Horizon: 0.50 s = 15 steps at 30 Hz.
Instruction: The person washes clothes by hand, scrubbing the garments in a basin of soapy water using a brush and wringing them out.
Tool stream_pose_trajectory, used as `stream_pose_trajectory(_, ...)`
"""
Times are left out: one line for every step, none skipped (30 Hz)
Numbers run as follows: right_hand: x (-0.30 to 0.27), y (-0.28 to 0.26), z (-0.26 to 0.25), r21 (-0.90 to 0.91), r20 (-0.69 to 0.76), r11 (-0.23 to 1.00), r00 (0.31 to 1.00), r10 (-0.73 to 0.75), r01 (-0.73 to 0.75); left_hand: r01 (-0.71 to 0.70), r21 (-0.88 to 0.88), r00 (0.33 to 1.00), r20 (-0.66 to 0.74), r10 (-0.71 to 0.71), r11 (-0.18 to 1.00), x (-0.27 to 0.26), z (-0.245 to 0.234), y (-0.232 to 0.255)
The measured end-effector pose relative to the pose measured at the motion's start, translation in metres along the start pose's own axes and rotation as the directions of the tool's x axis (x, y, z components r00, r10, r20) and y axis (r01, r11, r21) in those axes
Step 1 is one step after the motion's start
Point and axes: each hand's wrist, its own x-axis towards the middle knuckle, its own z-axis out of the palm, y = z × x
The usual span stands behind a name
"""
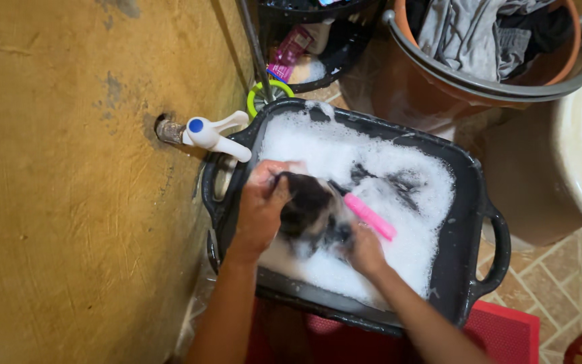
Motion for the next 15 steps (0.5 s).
stream_pose_trajectory(0.003,0.004,0.002,-0.096,-0.073,0.990,0.993,0.095,-0.102,-0.039,-0.283,0.998,0.036,0.051,0.958,0.001,0.005,0.001)
stream_pose_trajectory(0.000,0.010,0.004,-0.180,-0.149,0.961,0.971,0.186,-0.212,-0.033,-0.282,0.998,0.035,0.045,0.959,0.007,0.008,-0.004)
stream_pose_trajectory(-0.002,0.016,0.003,-0.177,-0.145,0.960,0.971,0.192,-0.216,-0.016,-0.221,0.989,-0.146,-0.017,0.975,0.016,0.011,-0.014)
stream_pose_trajectory(0.008,0.023,-0.004,-0.215,-0.150,0.942,0.962,0.229,-0.258,-0.001,-0.166,0.945,-0.322,-0.053,0.986,0.024,0.012,-0.025)
stream_pose_trajectory(0.015,0.026,-0.012,-0.253,-0.158,0.920,0.951,0.265,-0.298,-0.007,-0.170,0.946,-0.319,-0.048,0.985,0.020,0.012,-0.037)
stream_pose_trajectory(0.019,0.024,-0.026,-0.257,-0.172,0.921,0.952,0.255,-0.293,0.388,-0.155,0.856,-0.305,-0.417,0.909,0.013,0.013,-0.048)
stream_pose_trajectory(0.019,0.018,-0.045,-0.233,-0.102,0.899,0.929,0.356,-0.370,0.721,-0.130,0.630,-0.286,-0.722,0.681,0.007,0.014,-0.060)
stream_pose_trajectory(0.010,0.007,-0.064,-0.217,-0.018,0.863,0.886,0.463,-0.455,0.795,0.111,0.607,-0.157,-0.779,0.597,-0.005,0.017,-0.073)
stream_pose_trajectory(0.011,-0.004,-0.091,-0.217,-0.043,0.842,0.866,0.498,-0.495,0.792,0.358,0.544,-0.045,-0.838,0.495,-0.012,0.019,-0.085)
stream_pose_trajectory(0.016,-0.021,-0.117,-0.212,-0.063,0.822,0.846,0.529,-0.529,0.792,0.359,0.544,-0.045,-0.838,0.495,-0.015,0.014,-0.091)
stream_pose_trajectory(0.012,-0.045,-0.142,-0.061,-0.076,0.837,0.839,0.539,-0.543,0.713,0.424,0.556,0.144,-0.819,0.559,-0.021,0.006,-0.093)
stream_pose_trajectory(0.005,-0.072,-0.170,0.093,-0.086,0.836,0.832,0.548,-0.541,0.619,0.469,0.542,0.326,-0.775,0.630,-0.025,-0.001,-0.093)
stream_pose_trajectory(0.005,-0.099,-0.198,-0.073,-0.127,0.809,0.810,0.572,-0.583,0.618,0.471,0.543,0.322,-0.776,0.629,-0.026,-0.001,-0.096)
stream_pose_trajectory(0.003,-0.126,-0.218,0.003,-0.150,0.755,0.746,0.648,-0.655,0.539,0.584,0.621,0.212,-0.755,0.607,-0.028,0.002,-0.100)
stream_pose_trajectory(0.001,-0.149,-0.232,-0.004,-0.156,0.762,0.753,0.639,-0.648,0.459,0.689,0.698,0.110,-0.707,0.561,-0.030,0.005,-0.106)
